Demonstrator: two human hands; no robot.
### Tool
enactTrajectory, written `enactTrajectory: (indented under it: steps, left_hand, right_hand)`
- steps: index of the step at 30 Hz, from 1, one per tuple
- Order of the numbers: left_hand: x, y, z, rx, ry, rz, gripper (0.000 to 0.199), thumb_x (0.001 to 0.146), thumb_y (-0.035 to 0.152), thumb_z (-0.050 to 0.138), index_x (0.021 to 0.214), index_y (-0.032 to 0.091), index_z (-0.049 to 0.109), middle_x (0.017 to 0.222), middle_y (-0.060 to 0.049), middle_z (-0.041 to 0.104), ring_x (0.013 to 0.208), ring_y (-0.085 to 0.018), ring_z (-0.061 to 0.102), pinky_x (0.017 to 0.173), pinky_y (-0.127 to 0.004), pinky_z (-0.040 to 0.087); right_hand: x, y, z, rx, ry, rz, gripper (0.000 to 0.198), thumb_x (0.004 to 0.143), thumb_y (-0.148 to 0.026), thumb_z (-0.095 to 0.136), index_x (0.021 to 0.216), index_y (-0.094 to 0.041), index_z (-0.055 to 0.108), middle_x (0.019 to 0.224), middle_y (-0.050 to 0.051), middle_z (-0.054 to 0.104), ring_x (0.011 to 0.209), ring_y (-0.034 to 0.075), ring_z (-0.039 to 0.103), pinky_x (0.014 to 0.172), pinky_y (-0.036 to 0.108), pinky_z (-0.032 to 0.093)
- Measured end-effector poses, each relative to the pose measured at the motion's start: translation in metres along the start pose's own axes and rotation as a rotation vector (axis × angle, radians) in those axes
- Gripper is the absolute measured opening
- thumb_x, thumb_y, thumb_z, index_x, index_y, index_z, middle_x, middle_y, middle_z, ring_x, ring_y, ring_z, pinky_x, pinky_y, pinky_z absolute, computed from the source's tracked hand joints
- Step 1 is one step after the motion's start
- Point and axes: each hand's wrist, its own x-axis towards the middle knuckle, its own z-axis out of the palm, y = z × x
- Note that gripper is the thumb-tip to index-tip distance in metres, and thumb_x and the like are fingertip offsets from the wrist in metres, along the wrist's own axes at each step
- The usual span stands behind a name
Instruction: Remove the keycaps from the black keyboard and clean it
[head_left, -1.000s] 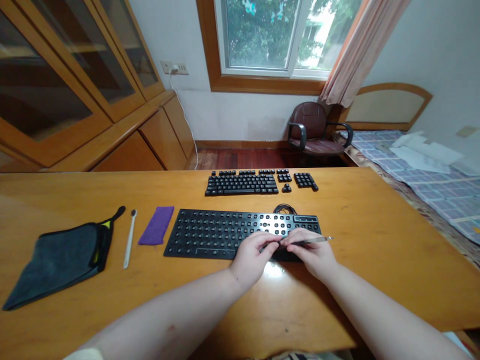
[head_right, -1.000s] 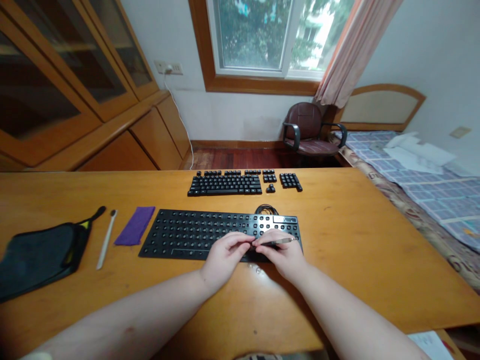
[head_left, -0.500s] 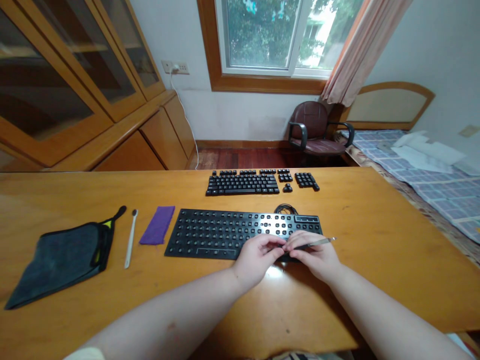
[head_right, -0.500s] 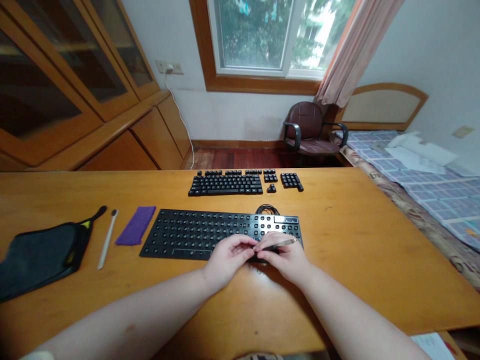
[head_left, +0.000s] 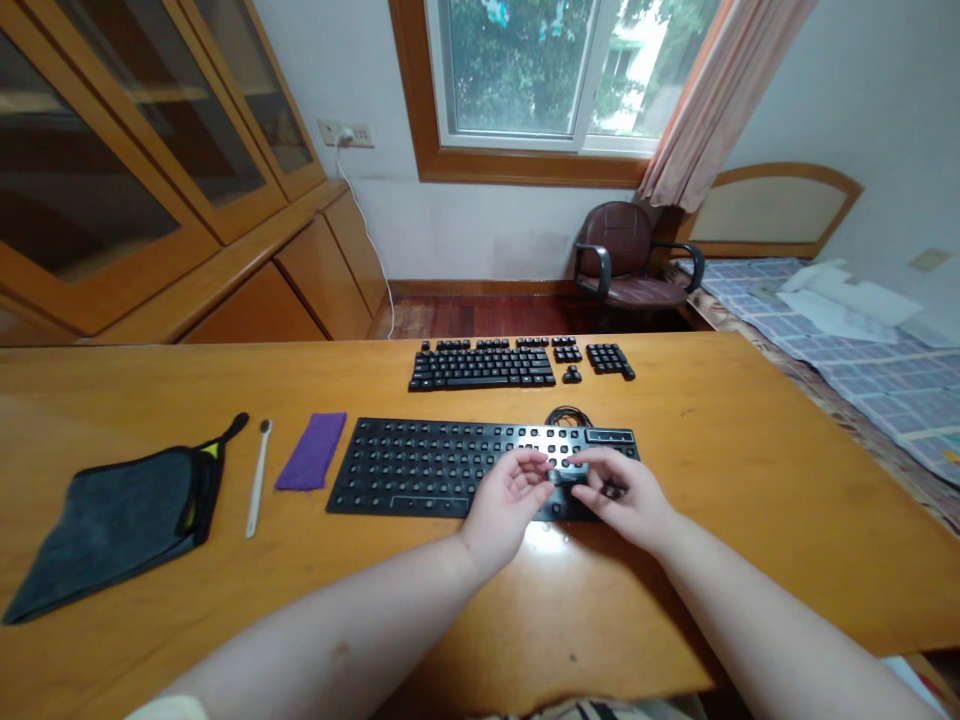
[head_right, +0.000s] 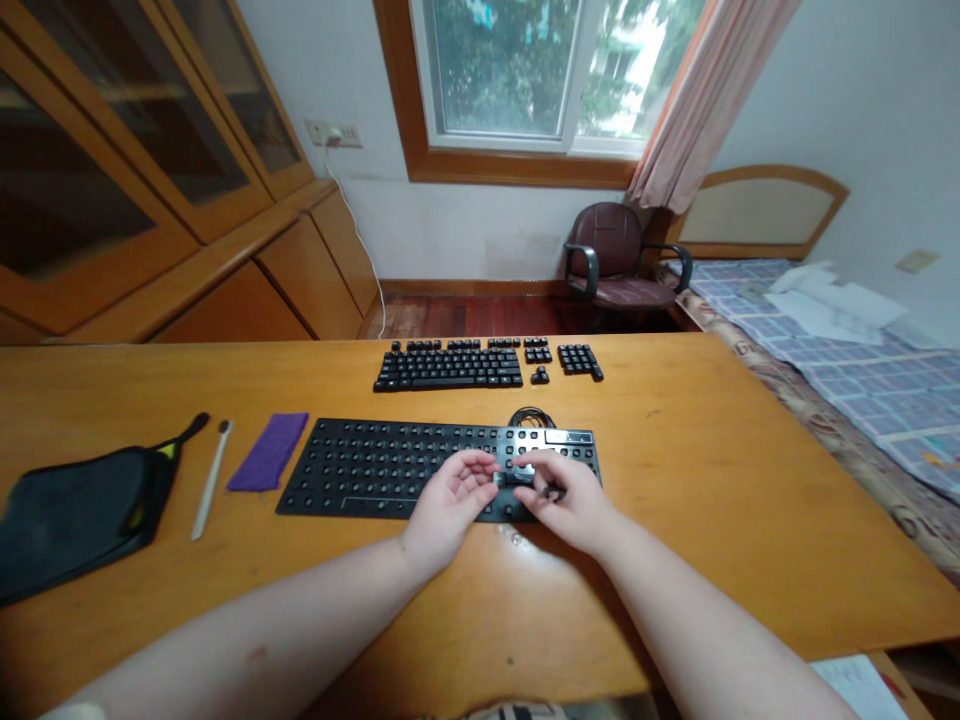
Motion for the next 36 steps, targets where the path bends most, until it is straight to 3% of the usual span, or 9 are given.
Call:
enactTrajectory:
  steps: [8, 12, 16, 20, 23, 27, 36]
  left_hand:
    - [-0.006, -0.002, 0.000, 0.124, -0.115, 0.055, 0.027, 0.071, 0.014, 0.065, 0.096, 0.017, 0.055, 0.095, -0.005, 0.061, 0.092, -0.015, 0.060, 0.088, -0.033, 0.048]
    - [-0.009, -0.002, -0.002, 0.264, -0.120, 0.148, 0.039, 0.070, 0.012, 0.066, 0.106, 0.019, 0.052, 0.104, -0.006, 0.060, 0.096, -0.016, 0.060, 0.092, -0.035, 0.046]
    - [-0.010, -0.002, -0.004, 0.371, -0.097, 0.180, 0.036, 0.073, 0.012, 0.063, 0.107, 0.019, 0.053, 0.106, -0.007, 0.061, 0.088, -0.015, 0.061, 0.087, -0.035, 0.048]
    - [-0.010, -0.001, -0.003, 0.405, -0.093, 0.169, 0.030, 0.076, 0.013, 0.059, 0.105, 0.019, 0.054, 0.101, -0.007, 0.063, 0.083, -0.014, 0.061, 0.084, -0.033, 0.048]
    - [-0.011, 0.001, -0.004, 0.425, -0.104, 0.161, 0.027, 0.077, 0.015, 0.058, 0.104, 0.018, 0.056, 0.097, -0.006, 0.064, 0.082, -0.014, 0.061, 0.082, -0.031, 0.049]
    - [-0.012, 0.002, -0.004, 0.443, -0.111, 0.147, 0.026, 0.077, 0.014, 0.058, 0.103, 0.018, 0.056, 0.095, -0.005, 0.064, 0.080, -0.014, 0.061, 0.080, -0.030, 0.049]
    - [-0.013, 0.002, -0.003, 0.473, -0.119, 0.113, 0.024, 0.076, 0.013, 0.058, 0.100, 0.018, 0.057, 0.093, -0.005, 0.064, 0.079, -0.013, 0.061, 0.078, -0.029, 0.049]
  right_hand:
    - [0.004, -0.002, -0.001, -0.239, -0.132, -0.242, 0.018, 0.081, -0.029, 0.061, 0.097, -0.021, 0.064, 0.060, -0.001, 0.061, 0.049, 0.010, 0.053, 0.052, 0.021, 0.041]
    - [0.005, -0.005, -0.013, -0.398, -0.066, -0.301, 0.015, 0.083, -0.028, 0.058, 0.095, -0.022, 0.065, 0.059, -0.001, 0.061, 0.051, 0.011, 0.054, 0.054, 0.022, 0.042]
    - [0.034, 0.001, -0.045, -0.492, 0.190, -0.080, 0.020, 0.082, -0.035, 0.058, 0.093, -0.020, 0.066, 0.057, -0.001, 0.058, 0.049, 0.011, 0.051, 0.050, 0.022, 0.040]
    - [0.090, 0.029, -0.083, -0.572, 0.289, 0.147, 0.028, 0.074, -0.040, 0.064, 0.092, -0.019, 0.067, 0.064, 0.001, 0.062, 0.055, 0.014, 0.054, 0.052, 0.024, 0.039]
    - [0.119, 0.059, -0.095, -0.619, 0.234, 0.303, 0.026, 0.073, -0.035, 0.063, 0.094, -0.020, 0.066, 0.070, 0.002, 0.065, 0.058, 0.015, 0.057, 0.054, 0.024, 0.039]
    - [0.127, 0.088, -0.087, -0.707, 0.039, 0.359, 0.024, 0.072, -0.032, 0.062, 0.093, -0.023, 0.067, 0.081, 0.004, 0.069, 0.071, 0.019, 0.060, 0.057, 0.024, 0.039]
    - [0.127, 0.102, -0.071, -0.751, -0.074, 0.384, 0.028, 0.075, -0.039, 0.058, 0.097, -0.025, 0.066, 0.088, 0.005, 0.069, 0.078, 0.020, 0.061, 0.059, 0.024, 0.039]
